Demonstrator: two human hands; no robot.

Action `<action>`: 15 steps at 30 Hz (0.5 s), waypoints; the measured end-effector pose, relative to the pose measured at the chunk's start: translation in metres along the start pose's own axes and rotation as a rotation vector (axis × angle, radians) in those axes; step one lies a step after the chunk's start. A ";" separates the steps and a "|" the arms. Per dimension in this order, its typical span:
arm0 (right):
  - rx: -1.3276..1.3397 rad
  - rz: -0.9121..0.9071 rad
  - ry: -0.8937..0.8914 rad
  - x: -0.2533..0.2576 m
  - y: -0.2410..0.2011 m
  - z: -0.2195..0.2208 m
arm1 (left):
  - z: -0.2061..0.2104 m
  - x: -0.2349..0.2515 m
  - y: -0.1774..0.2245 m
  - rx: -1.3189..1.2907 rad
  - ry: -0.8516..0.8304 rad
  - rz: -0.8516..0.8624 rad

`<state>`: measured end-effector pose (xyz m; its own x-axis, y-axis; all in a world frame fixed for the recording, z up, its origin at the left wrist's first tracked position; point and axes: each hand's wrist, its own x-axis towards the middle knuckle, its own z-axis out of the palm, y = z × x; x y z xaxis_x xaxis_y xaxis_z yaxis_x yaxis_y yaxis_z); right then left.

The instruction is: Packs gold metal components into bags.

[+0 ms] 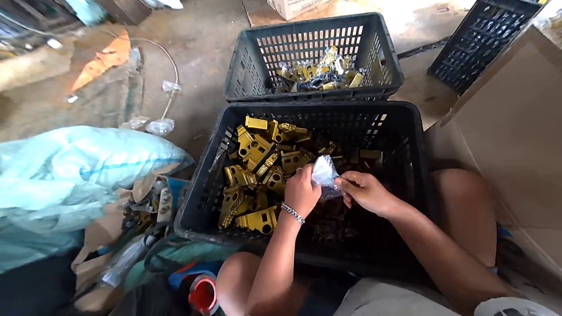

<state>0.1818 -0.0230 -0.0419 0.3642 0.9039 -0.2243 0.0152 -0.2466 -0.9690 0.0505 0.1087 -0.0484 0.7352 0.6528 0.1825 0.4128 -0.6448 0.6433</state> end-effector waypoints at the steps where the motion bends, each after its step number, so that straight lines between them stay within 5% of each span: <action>1: 0.017 0.007 0.032 0.003 0.002 0.002 | 0.000 0.003 -0.006 0.158 0.049 0.074; 3: 0.120 -0.025 0.104 0.009 0.005 0.007 | -0.009 0.009 -0.016 0.212 0.153 0.050; 6: 0.368 -0.029 0.130 0.010 0.011 0.014 | -0.026 0.007 -0.018 -0.087 0.232 -0.154; 10: 0.330 -0.023 -0.082 0.004 0.013 0.022 | -0.009 -0.016 -0.002 -0.836 -0.242 -0.177; 13: 0.046 -0.071 -0.247 0.009 0.008 -0.008 | -0.007 -0.009 -0.012 -0.752 -0.119 -0.110; 15: -0.036 -0.057 -0.114 0.023 0.007 -0.035 | -0.012 -0.002 -0.019 -0.609 -0.021 -0.174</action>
<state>0.2229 -0.0162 -0.0505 0.2537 0.9502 -0.1810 0.0674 -0.2040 -0.9766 0.0342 0.1246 -0.0523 0.6979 0.7157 0.0267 0.1520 -0.1844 0.9710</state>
